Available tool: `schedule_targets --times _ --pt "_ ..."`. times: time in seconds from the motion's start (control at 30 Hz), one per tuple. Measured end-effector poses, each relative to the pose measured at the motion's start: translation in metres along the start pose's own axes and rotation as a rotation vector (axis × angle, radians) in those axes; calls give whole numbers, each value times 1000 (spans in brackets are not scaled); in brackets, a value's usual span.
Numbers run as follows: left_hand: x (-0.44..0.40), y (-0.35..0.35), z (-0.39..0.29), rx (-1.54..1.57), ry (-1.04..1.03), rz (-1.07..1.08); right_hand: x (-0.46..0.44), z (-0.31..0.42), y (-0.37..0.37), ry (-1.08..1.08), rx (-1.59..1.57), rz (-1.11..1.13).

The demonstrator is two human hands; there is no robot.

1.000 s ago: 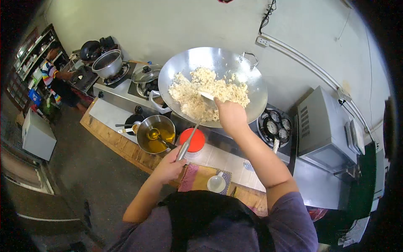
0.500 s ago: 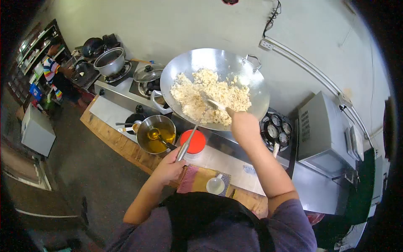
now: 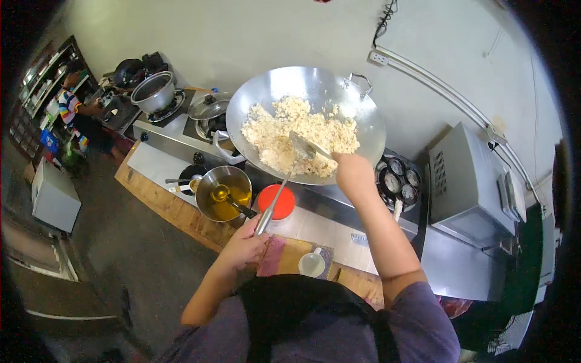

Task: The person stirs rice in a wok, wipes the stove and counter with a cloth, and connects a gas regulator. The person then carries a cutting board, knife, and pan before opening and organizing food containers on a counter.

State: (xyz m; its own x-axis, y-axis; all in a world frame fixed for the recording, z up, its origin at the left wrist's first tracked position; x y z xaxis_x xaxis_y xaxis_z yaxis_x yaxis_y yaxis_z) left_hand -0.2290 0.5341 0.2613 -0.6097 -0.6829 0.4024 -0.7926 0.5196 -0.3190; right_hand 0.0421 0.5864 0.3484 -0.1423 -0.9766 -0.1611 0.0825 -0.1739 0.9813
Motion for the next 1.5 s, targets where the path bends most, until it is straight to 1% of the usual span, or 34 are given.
schedule_targets --times 0.03,0.07,0.13,0.17,0.2,0.23,0.27,0.33,0.37,0.47,0.53,0.6,0.7,0.77,0.9,1.0,1.07,1.13,1.17,1.2,1.23,1.27,1.3,1.33,1.43,1.5 --pt "0 1 1 19 -7 12 -19 -11 -24 5 3 9" --pt "0 3 3 -56 -9 -17 -31 -20 -42 13 7 15" --pt "1 11 0 -207 -30 -90 -38 -39 -50 -99 -6 12" --pt "2 11 -11 -367 -193 -122 -43 -48 -50 -144 -10 11" --pt "6 9 -19 -522 -352 -157 -37 -48 -28 -137 -45 -49" --pt "12 5 -26 -675 -508 -193 -30 -50 -12 -173 -45 -42" --pt "19 3 -32 -804 -542 -256 -25 -54 0 -208 -44 -37" --pt "35 -7 -56 -1063 -601 -382 -17 -65 13 -178 -83 -117" --pt "37 -11 -62 -1108 -565 -394 -12 -66 20 -164 -105 -157" --pt "36 -25 -69 -1224 -476 -427 16 -45 41 -145 -135 -104" --pt "32 -32 -69 -1280 -429 -448 34 -23 41 -41 -7 -33" --pt "29 -36 -68 -1312 -412 -459 47 -11 27 66 100 39" --pt "26 -42 -67 -1356 -381 -445 47 7 4 48 97 74" --pt "26 -44 -66 -1377 -371 -437 26 7 -13 34 86 23" --pt "26 -46 -64 -1372 -388 -427 -30 -19 -44 -24 87 -50" --pt "29 -40 -64 -1303 -427 -438 -46 -44 -28 -76 -3 -31" --pt "35 -34 -61 -1236 -478 -445 -29 -49 3 -103 -149 -203" --pt "43 -21 -61 -1162 -550 -448 -8 -63 11 -152 -287 -237" --pt "48 -12 -58 -1062 -521 -442 4 -67 14 -198 -335 -164" --pt "58 -4 -58 -1049 -508 -439 17 -70 14 -254 -392 -98" --pt "69 3 -62 -1045 -501 -432 33 -76 11 -288 -527 -172" --pt "79 11 -63 -1038 -492 -422 46 -83 3 -322 -554 -236" --pt "89 23 -59 -1016 -581 -416 60 -80 1 -351 -569 -236" --pt "102 30 -56 -1047 -533 -405 73 -78 1 -376 -576 -235" --pt "146 46 -52 -1105 -421 -391 95 -99 -30 -371 -716 -305" --pt "172 52 -40 -1129 -377 -374 105 -100 -32 -422 -701 -316"
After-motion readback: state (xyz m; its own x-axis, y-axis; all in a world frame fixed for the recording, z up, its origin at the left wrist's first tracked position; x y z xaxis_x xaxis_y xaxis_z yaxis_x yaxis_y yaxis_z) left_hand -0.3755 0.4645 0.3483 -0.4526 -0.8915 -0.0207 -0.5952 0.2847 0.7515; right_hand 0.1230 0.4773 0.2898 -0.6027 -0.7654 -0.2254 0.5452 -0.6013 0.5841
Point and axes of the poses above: each hand's wrist, its own x-axis away from the middle knuckle, its own y-axis out of the back of the hand, z = x × y, the point moved 5 cm from there along -x, towards the middle knuckle, and after that the axes turned 1 degree about y, right-handed, at the moved point
